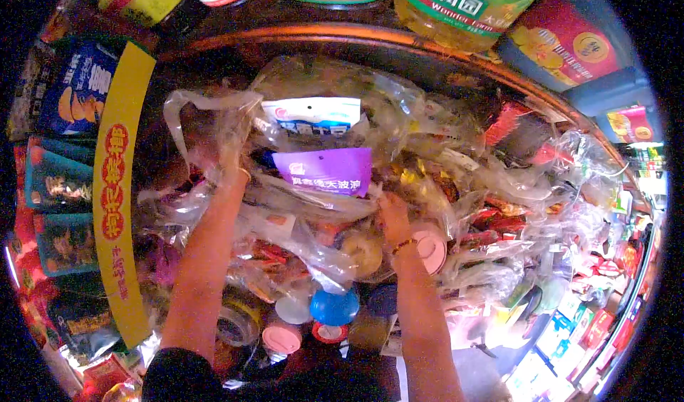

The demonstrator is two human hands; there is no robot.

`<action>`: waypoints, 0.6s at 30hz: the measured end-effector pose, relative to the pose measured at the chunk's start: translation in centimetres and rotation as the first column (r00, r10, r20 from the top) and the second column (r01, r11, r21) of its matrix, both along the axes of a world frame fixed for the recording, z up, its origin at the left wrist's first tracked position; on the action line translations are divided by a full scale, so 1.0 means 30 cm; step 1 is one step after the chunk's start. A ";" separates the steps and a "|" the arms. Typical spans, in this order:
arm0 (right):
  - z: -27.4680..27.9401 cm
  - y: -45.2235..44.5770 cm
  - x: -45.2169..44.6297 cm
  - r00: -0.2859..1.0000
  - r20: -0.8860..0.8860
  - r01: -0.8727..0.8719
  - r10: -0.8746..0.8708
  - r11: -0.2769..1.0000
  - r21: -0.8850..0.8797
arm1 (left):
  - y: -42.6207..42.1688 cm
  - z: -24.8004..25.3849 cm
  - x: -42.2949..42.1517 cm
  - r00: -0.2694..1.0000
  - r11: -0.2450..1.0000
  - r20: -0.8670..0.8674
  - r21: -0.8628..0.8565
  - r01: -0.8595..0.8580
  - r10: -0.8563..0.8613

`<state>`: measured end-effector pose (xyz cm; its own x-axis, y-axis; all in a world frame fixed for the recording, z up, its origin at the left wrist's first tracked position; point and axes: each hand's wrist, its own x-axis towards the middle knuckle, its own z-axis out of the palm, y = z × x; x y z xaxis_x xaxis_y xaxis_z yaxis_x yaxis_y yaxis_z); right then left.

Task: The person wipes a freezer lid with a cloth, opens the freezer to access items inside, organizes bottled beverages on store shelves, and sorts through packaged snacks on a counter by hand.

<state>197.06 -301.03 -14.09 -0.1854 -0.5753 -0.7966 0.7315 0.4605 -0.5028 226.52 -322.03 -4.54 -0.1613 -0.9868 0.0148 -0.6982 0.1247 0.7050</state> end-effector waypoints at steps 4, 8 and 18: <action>-0.045 0.009 -0.058 0.819 -0.503 -0.268 0.277 0.959 0.092 | 0.096 0.039 -0.067 0.937 0.959 0.337 -0.282 0.008 0.091; 0.280 0.048 -0.041 0.078 -0.959 -0.483 0.271 0.852 0.202 | 0.307 0.122 0.053 0.933 0.889 0.264 -0.322 0.325 -0.245; 0.423 0.254 0.242 -0.447 -0.859 -0.876 0.249 0.069 0.476 | 0.572 0.164 0.166 0.546 0.584 0.433 -0.053 0.810 -0.717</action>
